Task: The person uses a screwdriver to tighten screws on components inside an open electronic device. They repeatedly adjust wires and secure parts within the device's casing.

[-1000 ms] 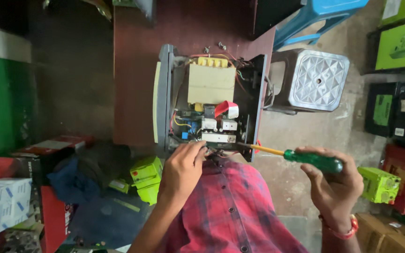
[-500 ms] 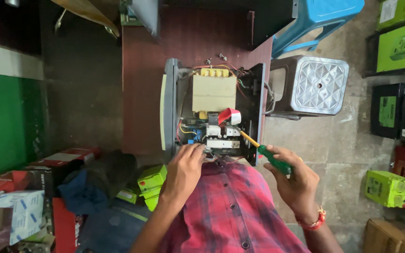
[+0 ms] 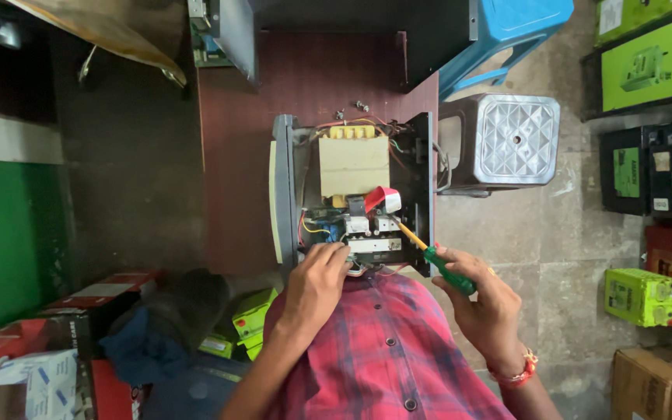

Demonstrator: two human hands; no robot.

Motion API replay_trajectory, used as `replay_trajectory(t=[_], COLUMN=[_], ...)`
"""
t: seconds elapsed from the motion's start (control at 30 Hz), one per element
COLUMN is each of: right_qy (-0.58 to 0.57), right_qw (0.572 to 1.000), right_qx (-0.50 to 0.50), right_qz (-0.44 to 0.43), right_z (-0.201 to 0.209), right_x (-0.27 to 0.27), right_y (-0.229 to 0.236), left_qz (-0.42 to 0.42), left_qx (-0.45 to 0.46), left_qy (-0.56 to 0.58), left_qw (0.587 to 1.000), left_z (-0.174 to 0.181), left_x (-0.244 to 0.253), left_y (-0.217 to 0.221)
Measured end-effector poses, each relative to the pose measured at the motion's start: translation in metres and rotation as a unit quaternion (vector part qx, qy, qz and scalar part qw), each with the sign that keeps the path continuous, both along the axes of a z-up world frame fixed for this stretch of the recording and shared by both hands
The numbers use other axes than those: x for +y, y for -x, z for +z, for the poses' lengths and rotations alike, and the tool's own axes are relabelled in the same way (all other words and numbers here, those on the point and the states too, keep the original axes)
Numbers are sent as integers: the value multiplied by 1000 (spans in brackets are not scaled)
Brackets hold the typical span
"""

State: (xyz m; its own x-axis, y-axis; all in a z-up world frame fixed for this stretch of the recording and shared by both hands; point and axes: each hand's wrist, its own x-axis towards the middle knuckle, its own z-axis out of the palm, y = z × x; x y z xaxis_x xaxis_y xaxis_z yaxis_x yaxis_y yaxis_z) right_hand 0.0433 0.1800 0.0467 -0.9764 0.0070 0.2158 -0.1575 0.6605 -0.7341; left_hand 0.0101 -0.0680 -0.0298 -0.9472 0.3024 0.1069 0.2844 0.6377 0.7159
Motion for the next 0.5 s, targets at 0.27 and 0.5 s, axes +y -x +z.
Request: replay_trajectory(t=[0.27, 0.5], right_qy=[-15, -44], right_qw=[1000, 999], right_qx=[-8, -13], right_qz=[-20, -6], right_z=[-1, 2], right_x=[-12, -20], right_y=[-5, -5], left_qz=[-20, -112], left_qx=[32, 41], left_qy=[-8, 80], left_qw=[999, 990], left_z=[1, -32], left_x=[-14, 10], left_y=[17, 20])
